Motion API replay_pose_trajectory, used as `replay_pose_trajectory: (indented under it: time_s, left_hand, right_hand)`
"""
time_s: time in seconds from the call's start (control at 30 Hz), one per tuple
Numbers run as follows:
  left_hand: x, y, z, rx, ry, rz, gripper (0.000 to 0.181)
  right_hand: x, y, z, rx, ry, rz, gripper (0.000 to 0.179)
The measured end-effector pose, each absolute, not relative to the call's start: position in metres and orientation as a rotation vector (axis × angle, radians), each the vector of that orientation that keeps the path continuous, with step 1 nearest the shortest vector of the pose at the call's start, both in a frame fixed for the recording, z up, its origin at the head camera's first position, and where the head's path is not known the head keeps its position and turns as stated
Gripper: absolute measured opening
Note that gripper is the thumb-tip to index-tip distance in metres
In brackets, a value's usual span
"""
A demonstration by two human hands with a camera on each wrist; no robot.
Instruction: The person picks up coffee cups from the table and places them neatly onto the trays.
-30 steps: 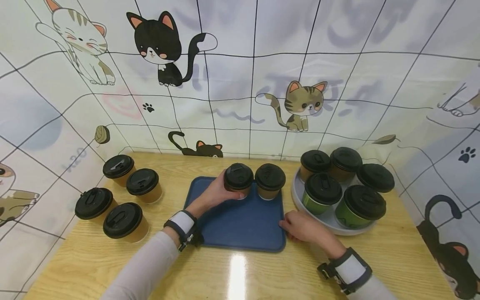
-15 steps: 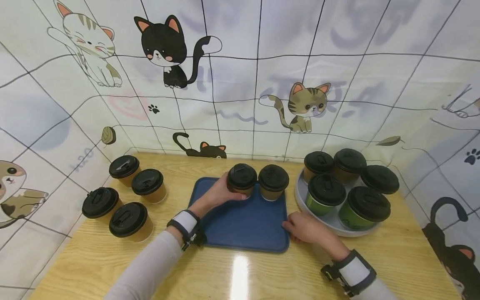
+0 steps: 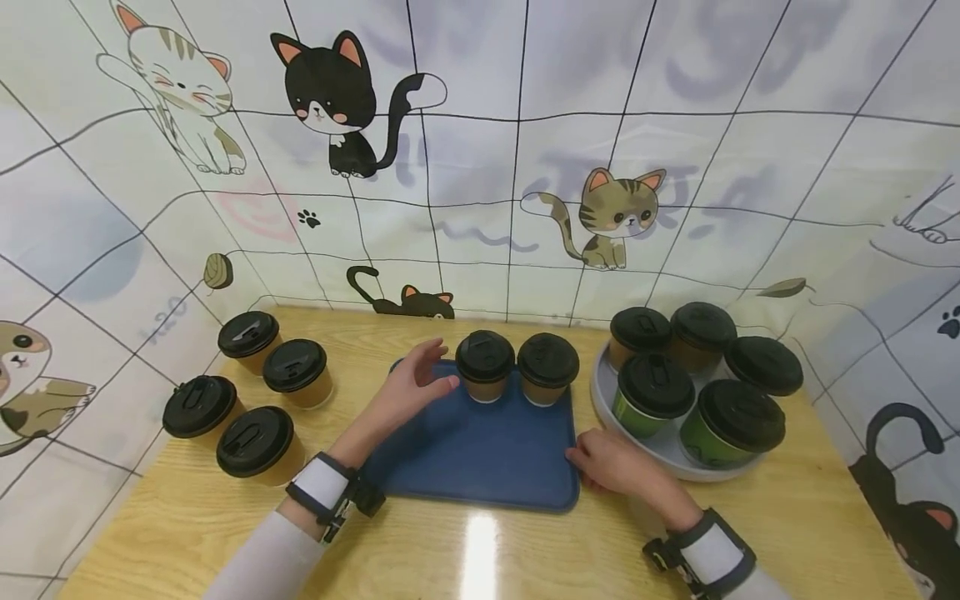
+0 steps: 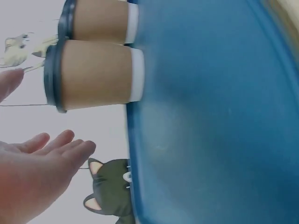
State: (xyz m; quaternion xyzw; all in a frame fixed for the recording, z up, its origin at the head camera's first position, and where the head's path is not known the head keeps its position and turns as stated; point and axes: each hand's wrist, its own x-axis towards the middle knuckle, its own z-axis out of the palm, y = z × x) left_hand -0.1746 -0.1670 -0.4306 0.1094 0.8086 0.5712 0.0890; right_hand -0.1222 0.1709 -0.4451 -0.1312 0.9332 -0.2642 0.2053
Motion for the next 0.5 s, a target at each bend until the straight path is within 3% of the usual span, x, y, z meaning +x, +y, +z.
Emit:
replay_pose_trajectory:
  time_s: [0.23,0.5]
  left_hand:
    - [-0.151,-0.182,-0.419,0.329,2.607,1.844,0.053]
    - [-0.123,-0.205,-0.406,0.403,3.017,1.92,0.031]
  right_hand:
    - [-0.119,0.172,-0.452,-0.343,2.603,-0.777,0.04]
    - [-0.119,0.171,-0.45,-0.36,2.623,-0.757,0.04]
